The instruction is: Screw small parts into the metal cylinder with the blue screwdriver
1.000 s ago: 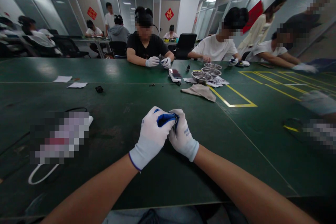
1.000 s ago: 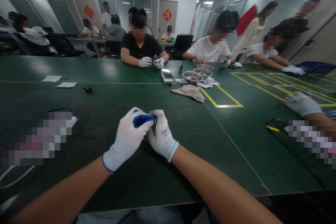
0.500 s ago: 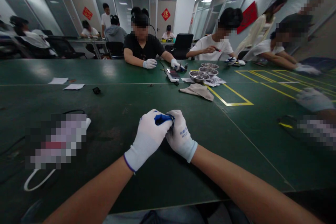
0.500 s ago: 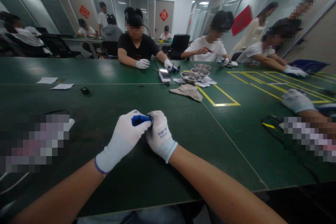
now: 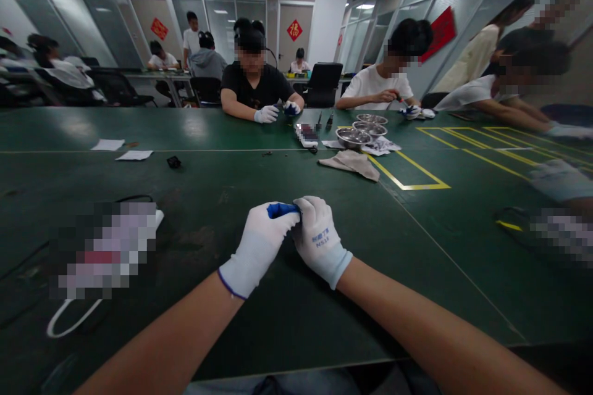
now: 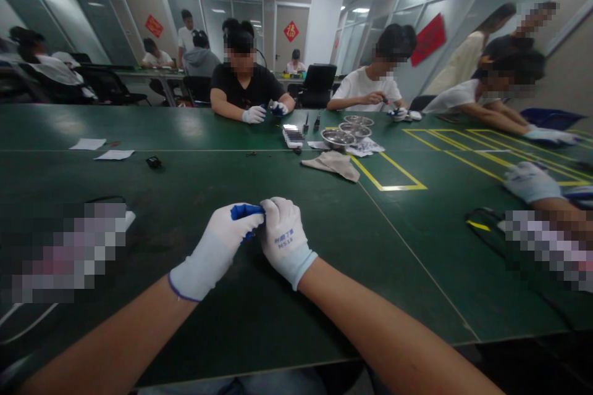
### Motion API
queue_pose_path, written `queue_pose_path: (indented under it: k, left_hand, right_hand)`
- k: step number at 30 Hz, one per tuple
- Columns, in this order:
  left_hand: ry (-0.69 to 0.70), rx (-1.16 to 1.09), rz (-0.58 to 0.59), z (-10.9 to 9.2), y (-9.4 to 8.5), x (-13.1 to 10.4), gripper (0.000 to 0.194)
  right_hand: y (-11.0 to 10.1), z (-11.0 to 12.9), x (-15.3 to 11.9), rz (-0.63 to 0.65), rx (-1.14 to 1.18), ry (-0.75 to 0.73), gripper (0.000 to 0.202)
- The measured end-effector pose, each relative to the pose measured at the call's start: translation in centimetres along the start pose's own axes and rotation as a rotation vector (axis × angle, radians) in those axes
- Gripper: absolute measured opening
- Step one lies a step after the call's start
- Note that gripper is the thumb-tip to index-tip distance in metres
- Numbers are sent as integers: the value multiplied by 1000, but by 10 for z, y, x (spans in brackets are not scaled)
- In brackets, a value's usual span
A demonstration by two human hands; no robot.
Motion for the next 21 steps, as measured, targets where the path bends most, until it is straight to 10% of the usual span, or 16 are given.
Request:
queue_pose_path:
  k: [21]
  left_hand:
    - [388, 454, -50, -4, -11, 25, 19]
  right_hand:
    - [-2, -12, 7, -71, 291, 264, 28]
Point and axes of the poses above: each hand's wrist, its own x-axis towards the middle knuckle, its own y-axis out of the palm, z = x × y, the point moved 4 cm from there along x, towards the middle knuckle, and after that the axes turned 13 degrees about -z, right-handed, at the moved point
